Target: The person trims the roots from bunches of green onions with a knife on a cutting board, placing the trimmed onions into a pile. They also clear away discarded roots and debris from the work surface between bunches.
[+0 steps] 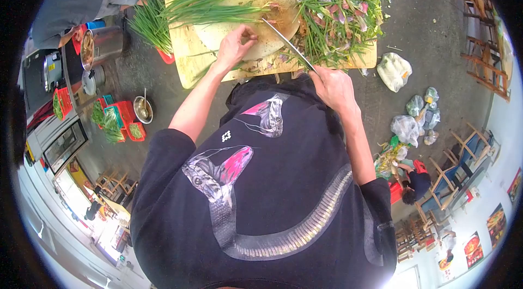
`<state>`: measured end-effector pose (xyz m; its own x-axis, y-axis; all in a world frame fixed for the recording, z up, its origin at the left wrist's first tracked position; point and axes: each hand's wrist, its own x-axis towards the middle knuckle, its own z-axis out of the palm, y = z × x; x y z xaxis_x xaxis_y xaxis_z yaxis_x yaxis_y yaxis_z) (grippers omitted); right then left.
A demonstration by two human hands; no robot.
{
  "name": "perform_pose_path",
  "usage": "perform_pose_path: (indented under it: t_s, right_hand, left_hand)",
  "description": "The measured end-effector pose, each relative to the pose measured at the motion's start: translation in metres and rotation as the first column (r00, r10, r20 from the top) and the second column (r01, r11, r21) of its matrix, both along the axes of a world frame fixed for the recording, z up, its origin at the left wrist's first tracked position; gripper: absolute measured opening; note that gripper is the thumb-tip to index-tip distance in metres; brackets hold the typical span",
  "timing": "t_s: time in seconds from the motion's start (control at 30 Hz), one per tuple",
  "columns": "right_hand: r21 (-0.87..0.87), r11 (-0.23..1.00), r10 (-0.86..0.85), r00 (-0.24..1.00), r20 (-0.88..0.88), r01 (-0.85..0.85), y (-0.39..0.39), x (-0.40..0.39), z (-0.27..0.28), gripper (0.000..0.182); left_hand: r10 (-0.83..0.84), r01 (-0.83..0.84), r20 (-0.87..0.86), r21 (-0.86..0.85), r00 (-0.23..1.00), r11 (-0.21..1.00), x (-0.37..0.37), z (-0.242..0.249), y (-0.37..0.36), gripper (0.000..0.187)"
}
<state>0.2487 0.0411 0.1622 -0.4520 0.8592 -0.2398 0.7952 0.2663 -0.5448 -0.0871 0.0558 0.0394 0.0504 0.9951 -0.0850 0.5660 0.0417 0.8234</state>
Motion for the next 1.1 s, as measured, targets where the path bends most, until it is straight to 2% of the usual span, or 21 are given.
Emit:
perform_pose_path:
  t_s: [0.07, 0.17, 0.27, 0.37, 0.47, 0.57, 0.67, 0.77, 0.87, 0.97, 1.07, 1.1]
  right_hand:
    - [0.009, 1.0, -0.017, 1.0, -0.01, 0.017, -0.004, 0.003, -0.001, 0.023]
    - [-0.009, 0.999, -0.05, 0.999, -0.001, 0.05, -0.008, 0.008, -0.004, 0.024]
    - [-0.033, 0.996, -0.087, 0.996, 0.007, 0.087, -0.01, 0.009, -0.003, 0.025]
    - [-0.041, 0.992, -0.118, 0.993, 0.004, 0.118, -0.014, 0.009, 0.0, 0.025]
    - [-0.043, 0.99, -0.133, 0.991, 0.0, 0.133, -0.018, 0.01, 0.0, 0.024]
    - [-0.043, 0.989, -0.143, 0.99, 0.002, 0.143, -0.019, 0.013, -0.003, 0.024]
    - [-0.034, 0.987, -0.158, 0.988, -0.003, 0.157, -0.022, 0.017, -0.006, 0.024]
    - [-0.036, 0.986, -0.165, 0.986, -0.005, 0.165, -0.02, 0.016, -0.005, 0.024]
    - [-0.047, 0.986, -0.158, 0.987, 0.004, 0.158, -0.019, 0.016, -0.005, 0.024]
    - [-0.05, 0.988, -0.149, 0.989, 0.002, 0.149, -0.018, 0.014, -0.009, 0.024]
    - [-0.052, 0.988, -0.147, 0.989, 0.008, 0.148, -0.01, 0.012, -0.01, 0.025]
    - [-0.058, 0.987, -0.148, 0.989, 0.004, 0.148, -0.009, 0.01, -0.007, 0.025]
  left_hand:
    - [0.067, -0.064, 0.037, -0.084, 0.997, 0.994, 0.001, 0.011, 0.004, 0.021]
    - [-0.02, 0.017, -0.084, -0.038, 0.996, 0.999, -0.008, 0.009, 0.014, 0.02]
    - [-0.105, 0.135, -0.212, 0.136, 0.972, 0.981, -0.014, 0.005, 0.029, 0.02]
    - [-0.135, 0.228, -0.404, 0.192, 0.905, 0.955, -0.011, 0.014, 0.04, 0.018]
    - [-0.25, 0.32, -0.518, 0.048, 0.818, 0.946, -0.009, 0.0, 0.04, 0.018]
    - [-0.255, 0.324, -0.47, 0.071, 0.845, 0.943, -0.012, 0.001, 0.031, 0.018]
    - [-0.237, 0.303, -0.496, 0.057, 0.836, 0.951, -0.008, -0.003, 0.026, 0.017]
    - [-0.222, 0.274, -0.555, 0.011, 0.802, 0.962, 0.003, 0.018, 0.022, 0.017]
    - [-0.237, 0.276, -0.564, -0.017, 0.791, 0.961, 0.004, 0.001, 0.017, 0.016]
    - [-0.311, 0.28, -0.61, -0.149, 0.729, 0.948, 0.013, 0.013, 0.003, 0.016]
    - [-0.254, 0.321, -0.512, 0.045, 0.82, 0.946, 0.005, 0.004, -0.012, 0.023]
    - [-0.244, 0.297, -0.466, 0.044, 0.851, 0.954, 0.004, 0.007, -0.016, 0.022]
